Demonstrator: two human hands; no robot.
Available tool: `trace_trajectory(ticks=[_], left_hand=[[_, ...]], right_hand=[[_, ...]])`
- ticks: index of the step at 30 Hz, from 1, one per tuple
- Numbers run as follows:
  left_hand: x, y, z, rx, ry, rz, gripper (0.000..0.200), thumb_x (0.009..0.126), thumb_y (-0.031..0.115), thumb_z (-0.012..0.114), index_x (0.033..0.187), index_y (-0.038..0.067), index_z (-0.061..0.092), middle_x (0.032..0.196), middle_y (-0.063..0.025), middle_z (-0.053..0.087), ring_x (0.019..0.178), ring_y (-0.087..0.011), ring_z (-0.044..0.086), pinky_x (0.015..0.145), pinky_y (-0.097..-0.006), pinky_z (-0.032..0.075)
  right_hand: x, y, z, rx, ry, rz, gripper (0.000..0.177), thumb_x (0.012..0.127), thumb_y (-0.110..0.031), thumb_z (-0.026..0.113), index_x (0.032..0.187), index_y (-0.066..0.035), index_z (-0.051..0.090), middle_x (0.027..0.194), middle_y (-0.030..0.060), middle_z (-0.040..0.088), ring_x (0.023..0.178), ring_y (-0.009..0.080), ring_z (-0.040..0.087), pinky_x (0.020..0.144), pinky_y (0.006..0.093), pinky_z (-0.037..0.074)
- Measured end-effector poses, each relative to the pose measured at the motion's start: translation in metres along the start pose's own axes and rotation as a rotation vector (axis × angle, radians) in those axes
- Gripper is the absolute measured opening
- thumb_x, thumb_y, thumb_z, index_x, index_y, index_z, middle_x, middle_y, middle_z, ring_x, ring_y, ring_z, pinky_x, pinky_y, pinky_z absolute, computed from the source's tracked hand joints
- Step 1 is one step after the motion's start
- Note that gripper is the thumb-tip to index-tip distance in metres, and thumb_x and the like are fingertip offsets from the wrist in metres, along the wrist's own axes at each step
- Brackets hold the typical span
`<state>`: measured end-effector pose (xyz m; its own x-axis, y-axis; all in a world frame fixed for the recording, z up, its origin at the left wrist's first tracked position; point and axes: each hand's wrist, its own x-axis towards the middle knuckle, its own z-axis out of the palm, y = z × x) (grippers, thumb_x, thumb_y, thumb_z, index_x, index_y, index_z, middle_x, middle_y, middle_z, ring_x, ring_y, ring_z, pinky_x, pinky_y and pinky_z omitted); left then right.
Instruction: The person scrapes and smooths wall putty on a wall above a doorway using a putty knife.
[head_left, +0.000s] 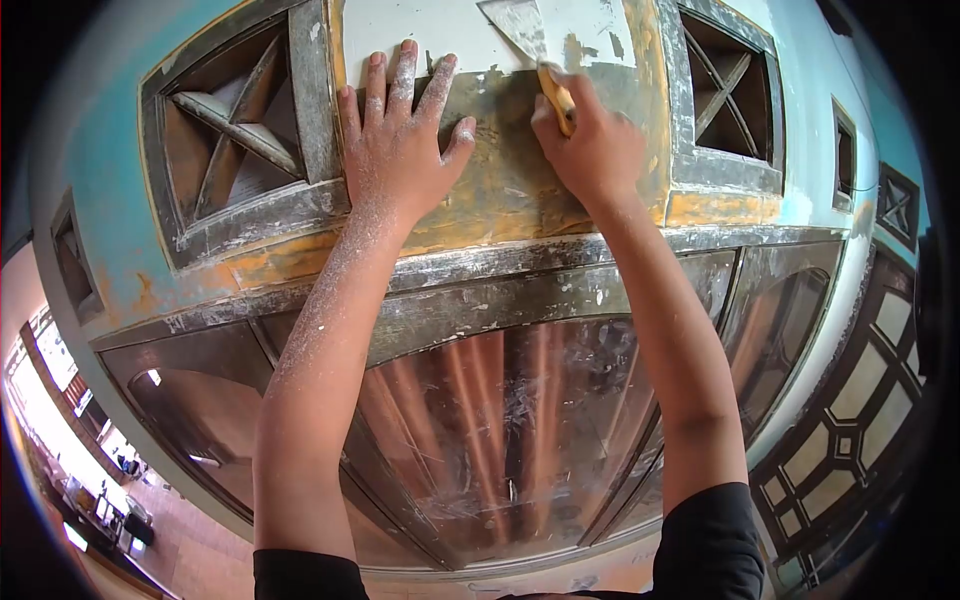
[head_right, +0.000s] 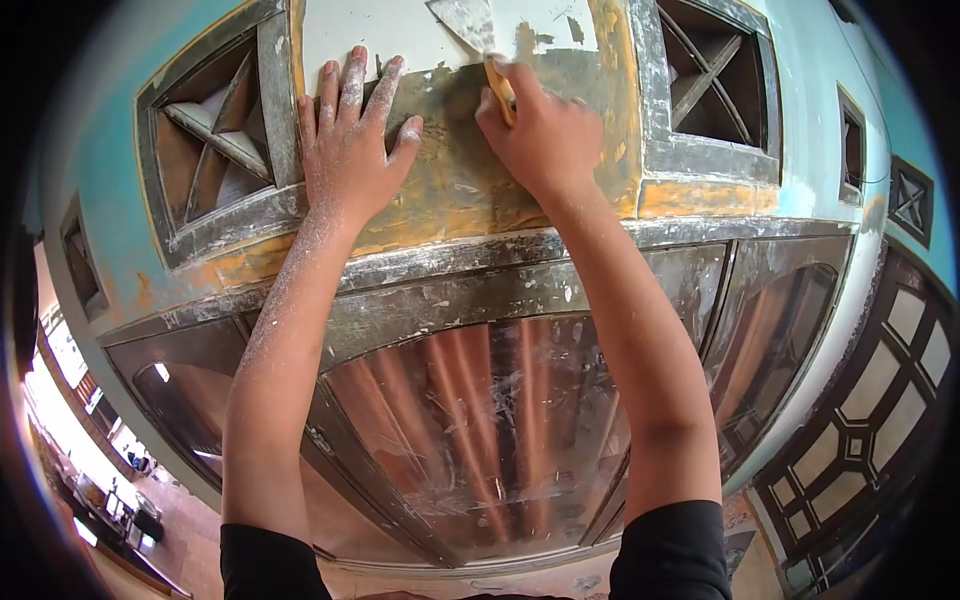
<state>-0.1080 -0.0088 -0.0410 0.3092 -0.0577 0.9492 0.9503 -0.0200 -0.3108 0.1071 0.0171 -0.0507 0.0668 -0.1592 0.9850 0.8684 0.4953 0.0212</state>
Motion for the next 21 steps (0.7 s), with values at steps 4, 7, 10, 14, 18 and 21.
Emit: trace_trajectory(ticks=[4, 7, 10, 14, 18, 21], left_hand=[[0.000, 0.000, -0.001, 0.002, -0.009, -0.001, 0.067, 0.099, 0.049, 0.056, 0.160, 0.031, 0.036, 0.169, -0.0092, 0.027, 0.156, -0.0352, 0.021, 0.125, -0.0604, 0.015], [-0.001, 0.000, -0.001, -0.002, -0.015, -0.007, 0.067, 0.098, 0.049, 0.056, 0.160, 0.031, 0.036, 0.169, -0.0090, 0.026, 0.156, -0.0349, 0.021, 0.125, -0.0601, 0.015], [-0.002, 0.002, 0.000, -0.022, -0.020, -0.012, 0.068, 0.098, 0.049, 0.057, 0.160, 0.031, 0.035, 0.169, -0.0089, 0.026, 0.157, -0.0344, 0.020, 0.125, -0.0599, 0.014], [0.000, 0.001, -0.001, 0.000, -0.030, -0.009, 0.069, 0.098, 0.049, 0.057, 0.161, 0.032, 0.034, 0.170, -0.0086, 0.025, 0.157, -0.0342, 0.019, 0.125, -0.0599, 0.013], [-0.003, 0.001, -0.004, -0.014, -0.047, -0.014, 0.070, 0.098, 0.049, 0.057, 0.161, 0.030, 0.034, 0.169, -0.0090, 0.025, 0.157, -0.0347, 0.019, 0.125, -0.0601, 0.014], [-0.010, 0.004, -0.006, -0.015, -0.065, -0.015, 0.069, 0.098, 0.049, 0.058, 0.161, 0.030, 0.035, 0.169, -0.0094, 0.027, 0.157, -0.0347, 0.019, 0.125, -0.0601, 0.014]], right_hand=[[0.042, -0.014, 0.013, -0.043, 0.060, -0.011, 0.030, 0.091, -0.039, 0.066, 0.113, -0.019, 0.063, 0.064, 0.0120, 0.068, 0.062, 0.0362, 0.070, 0.056, 0.0482, 0.054], [0.027, -0.024, 0.007, 0.001, -0.014, 0.062, 0.034, 0.090, -0.037, 0.067, 0.117, -0.018, 0.061, 0.070, 0.0137, 0.071, 0.065, 0.0371, 0.071, 0.056, 0.0489, 0.055], [-0.016, -0.028, -0.013, 0.151, -0.109, 0.118, 0.034, 0.089, -0.037, 0.067, 0.116, -0.018, 0.060, 0.070, 0.0143, 0.071, 0.064, 0.0376, 0.070, 0.056, 0.0494, 0.055], [0.026, -0.036, -0.009, 0.016, -0.047, 0.087, 0.033, 0.091, -0.036, 0.065, 0.118, -0.017, 0.061, 0.072, 0.0152, 0.071, 0.067, 0.0381, 0.071, 0.060, 0.0494, 0.055], [0.027, -0.052, -0.018, 0.035, -0.089, 0.129, 0.033, 0.091, -0.037, 0.066, 0.118, -0.018, 0.061, 0.072, 0.0154, 0.071, 0.067, 0.0394, 0.070, 0.060, 0.0501, 0.055], [-0.014, -0.047, -0.025, 0.054, -0.157, 0.131, 0.035, 0.091, -0.037, 0.067, 0.120, -0.019, 0.059, 0.071, 0.0152, 0.071, 0.066, 0.0386, 0.070, 0.058, 0.0506, 0.055]])
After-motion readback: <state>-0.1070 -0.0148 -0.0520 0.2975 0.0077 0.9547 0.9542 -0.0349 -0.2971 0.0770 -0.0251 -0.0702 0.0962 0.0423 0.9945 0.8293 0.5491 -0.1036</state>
